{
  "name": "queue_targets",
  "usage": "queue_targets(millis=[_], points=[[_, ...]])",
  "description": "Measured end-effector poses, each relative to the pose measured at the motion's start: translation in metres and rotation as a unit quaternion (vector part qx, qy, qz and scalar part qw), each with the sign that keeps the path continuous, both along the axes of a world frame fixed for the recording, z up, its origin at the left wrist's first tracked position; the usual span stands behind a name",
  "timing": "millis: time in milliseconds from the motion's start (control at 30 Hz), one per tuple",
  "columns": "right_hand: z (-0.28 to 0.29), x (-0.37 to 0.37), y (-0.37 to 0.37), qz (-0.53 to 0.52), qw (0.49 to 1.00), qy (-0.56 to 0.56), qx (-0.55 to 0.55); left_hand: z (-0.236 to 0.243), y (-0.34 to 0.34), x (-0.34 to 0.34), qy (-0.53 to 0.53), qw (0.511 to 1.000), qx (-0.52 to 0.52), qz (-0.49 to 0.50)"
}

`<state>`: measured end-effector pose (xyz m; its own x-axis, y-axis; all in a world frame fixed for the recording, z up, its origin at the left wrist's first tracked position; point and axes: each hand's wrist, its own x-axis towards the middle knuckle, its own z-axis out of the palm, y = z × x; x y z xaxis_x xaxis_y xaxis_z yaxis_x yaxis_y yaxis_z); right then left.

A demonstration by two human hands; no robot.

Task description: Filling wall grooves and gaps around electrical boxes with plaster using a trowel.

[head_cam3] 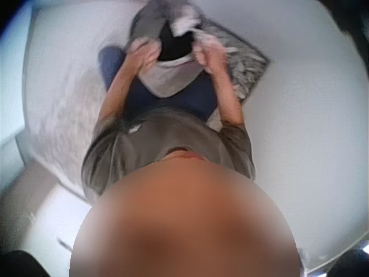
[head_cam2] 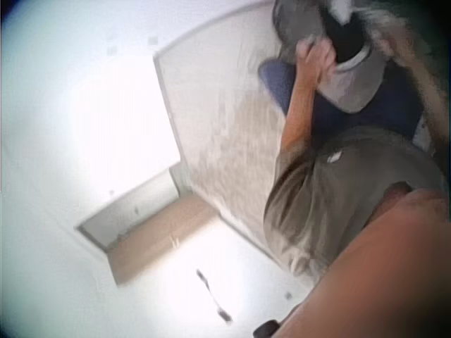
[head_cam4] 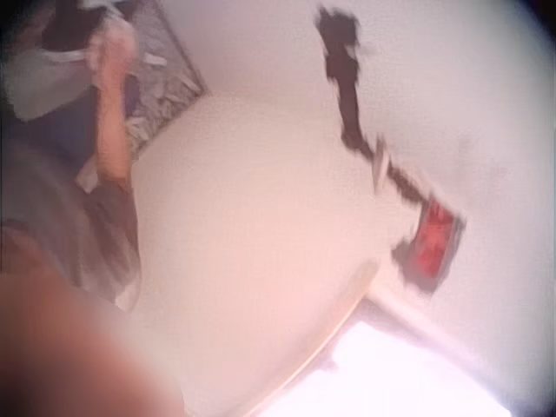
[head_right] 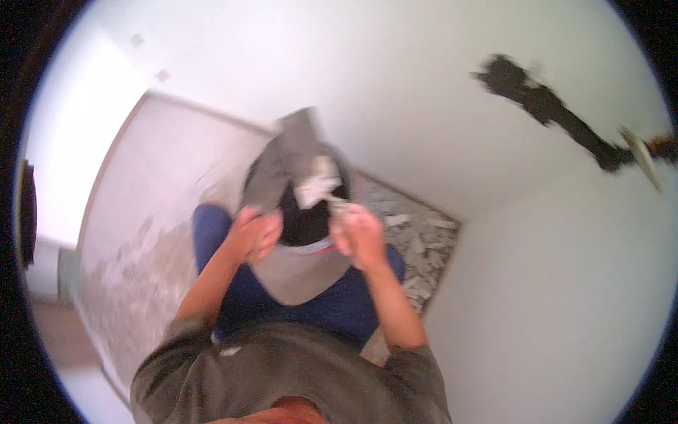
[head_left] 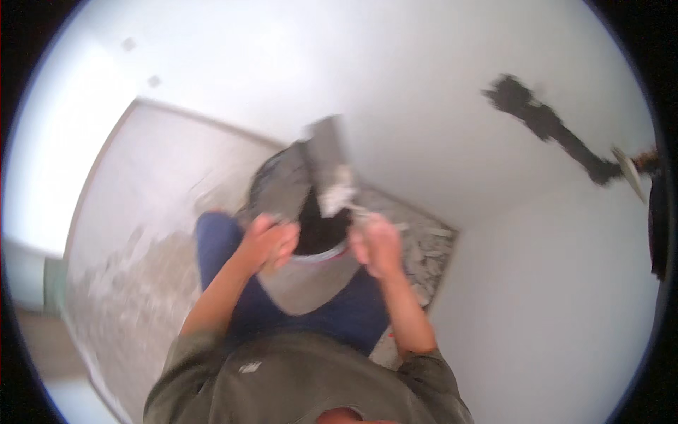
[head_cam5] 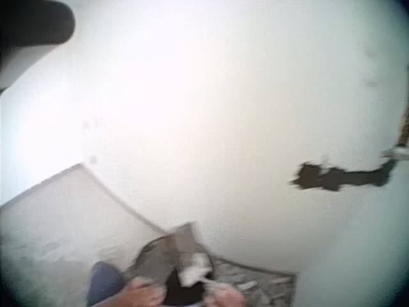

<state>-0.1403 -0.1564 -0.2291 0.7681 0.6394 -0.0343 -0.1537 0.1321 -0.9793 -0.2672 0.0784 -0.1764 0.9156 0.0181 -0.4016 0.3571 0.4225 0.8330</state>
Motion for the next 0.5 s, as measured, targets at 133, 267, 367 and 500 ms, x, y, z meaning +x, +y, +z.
queue_targets(millis=[133, 267, 367, 500], points=[[-0.028, -0.001, 0.032, 0.085, 0.968, 0.199, 0.126, -0.003, 0.006, -0.011, 0.05, 0.994, 0.0, 0.098], [-0.038, -0.024, -0.015, 0.098, 0.968, 0.195, 0.124, 0.0, 0.015, -0.008, -0.049, 0.992, 0.004, 0.117], [-0.021, -0.041, -0.041, -0.01, 0.979, 0.19, 0.075, 0.004, 0.017, -0.004, -0.066, 0.99, 0.031, 0.118], [0.018, -0.027, -0.052, -0.038, 0.997, 0.067, -0.031, -0.012, 0.017, 0.002, -0.006, 0.983, 0.095, 0.154]])
